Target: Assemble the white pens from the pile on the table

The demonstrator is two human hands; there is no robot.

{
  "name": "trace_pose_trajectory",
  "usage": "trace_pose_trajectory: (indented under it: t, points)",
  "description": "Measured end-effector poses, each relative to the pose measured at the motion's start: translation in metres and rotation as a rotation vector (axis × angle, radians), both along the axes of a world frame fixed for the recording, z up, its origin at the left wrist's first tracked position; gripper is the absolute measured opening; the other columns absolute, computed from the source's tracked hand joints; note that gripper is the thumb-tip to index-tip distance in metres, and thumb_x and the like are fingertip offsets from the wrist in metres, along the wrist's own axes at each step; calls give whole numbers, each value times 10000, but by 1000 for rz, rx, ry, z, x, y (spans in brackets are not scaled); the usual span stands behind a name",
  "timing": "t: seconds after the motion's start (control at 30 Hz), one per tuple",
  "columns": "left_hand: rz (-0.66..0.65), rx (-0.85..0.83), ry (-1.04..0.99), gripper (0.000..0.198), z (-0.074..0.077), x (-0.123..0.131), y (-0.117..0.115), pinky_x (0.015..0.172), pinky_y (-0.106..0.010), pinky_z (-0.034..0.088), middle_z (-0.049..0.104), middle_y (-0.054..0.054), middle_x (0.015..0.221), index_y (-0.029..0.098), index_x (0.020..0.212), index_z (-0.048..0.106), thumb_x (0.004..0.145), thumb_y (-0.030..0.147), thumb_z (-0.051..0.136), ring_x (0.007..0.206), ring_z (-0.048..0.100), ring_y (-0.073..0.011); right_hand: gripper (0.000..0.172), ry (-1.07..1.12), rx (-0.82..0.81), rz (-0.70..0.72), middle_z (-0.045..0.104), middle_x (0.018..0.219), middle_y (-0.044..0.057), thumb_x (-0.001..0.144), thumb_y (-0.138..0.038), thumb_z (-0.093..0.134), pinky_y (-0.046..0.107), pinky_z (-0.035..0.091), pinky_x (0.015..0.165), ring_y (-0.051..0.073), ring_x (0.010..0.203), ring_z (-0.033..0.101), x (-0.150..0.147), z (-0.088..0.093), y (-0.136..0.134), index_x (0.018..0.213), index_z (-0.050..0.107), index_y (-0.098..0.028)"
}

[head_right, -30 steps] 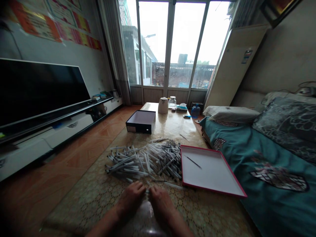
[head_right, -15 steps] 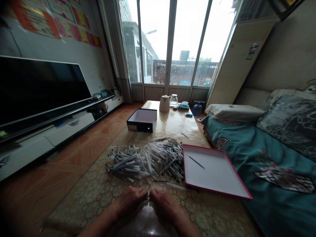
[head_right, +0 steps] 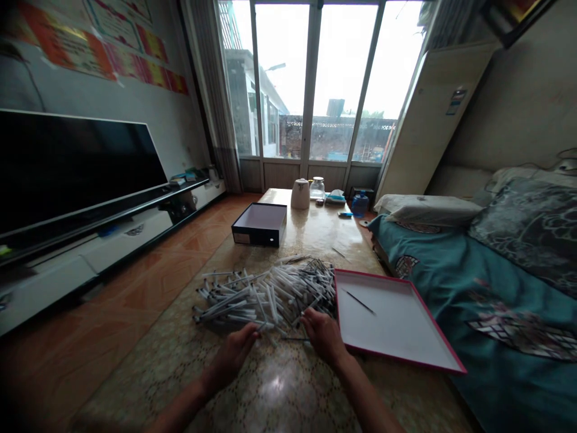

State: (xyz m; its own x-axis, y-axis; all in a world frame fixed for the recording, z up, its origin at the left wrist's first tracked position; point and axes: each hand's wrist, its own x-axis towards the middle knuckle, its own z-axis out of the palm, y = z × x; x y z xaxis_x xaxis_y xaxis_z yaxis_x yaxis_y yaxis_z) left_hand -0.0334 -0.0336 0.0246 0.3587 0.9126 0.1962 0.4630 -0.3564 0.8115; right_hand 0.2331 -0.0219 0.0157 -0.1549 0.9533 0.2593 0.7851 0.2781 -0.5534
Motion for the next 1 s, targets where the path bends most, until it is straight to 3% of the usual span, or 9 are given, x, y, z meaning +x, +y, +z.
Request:
trace_pose_trajectory:
  t: [0.13,0.27,0.37,0.43,0.53,0.63,0.83,1.0]
  points:
    - [161,-338,-457,378,-9,45,8,517,-221,384,556,-3,596,139,796,645,751,494,524,522,492,-114,199,70,-15,-210,641,657,49,839,-274,435,237,369,574,178,644,610,-17,3,34,825,607,-173]
    - [321,-513,-777,442,-22,55,13,446,-195,344,536,21,536,118,832,680,617,504,667,446,443,-75,324,288,67,-341,668,773,70,818,-310,451,264,414,612,181,645,618,-13,8,48,1062,566,-130]
    - [417,-594,-972,391,-30,56,9,453,-183,378,539,36,532,131,807,672,573,439,729,442,467,-63,284,338,11,-301,650,679,45,832,-374,428,250,400,551,169,570,597,-16,4,31,864,620,-168]
    - [462,-640,-1074,341,-35,58,4,523,-202,447,593,16,605,137,779,658,557,374,759,509,545,-82,365,365,-88,-209,594,551,13,857,-427,378,233,365,493,146,480,548,-24,-4,9,679,588,-189]
    - [507,-673,-1163,276,-39,63,-2,597,-234,497,643,-18,680,137,778,640,587,298,755,590,614,-115,465,396,-160,-128,557,515,3,858,-512,342,225,340,486,136,487,518,-40,-20,-21,583,535,-190]
    - [531,-658,-1192,236,-40,66,-4,604,-242,513,655,-27,678,131,783,633,624,273,734,594,631,-125,509,462,-230,-84,545,513,-1,857,-557,295,227,349,494,140,504,515,-48,-32,-38,608,541,-186]
    - [501,-629,-1183,272,-41,68,-8,616,-247,527,672,-43,698,115,794,642,612,289,745,604,644,-136,482,548,-207,-105,498,533,-17,841,-566,316,226,356,504,139,528,484,-43,-39,-41,598,509,-196]
    - [506,-638,-1222,193,-41,71,-16,665,-267,537,681,-43,734,125,788,642,644,223,726,654,658,-144,463,538,-205,-95,479,546,-23,838,-556,339,225,352,506,136,535,458,-40,-43,-42,619,523,-192]
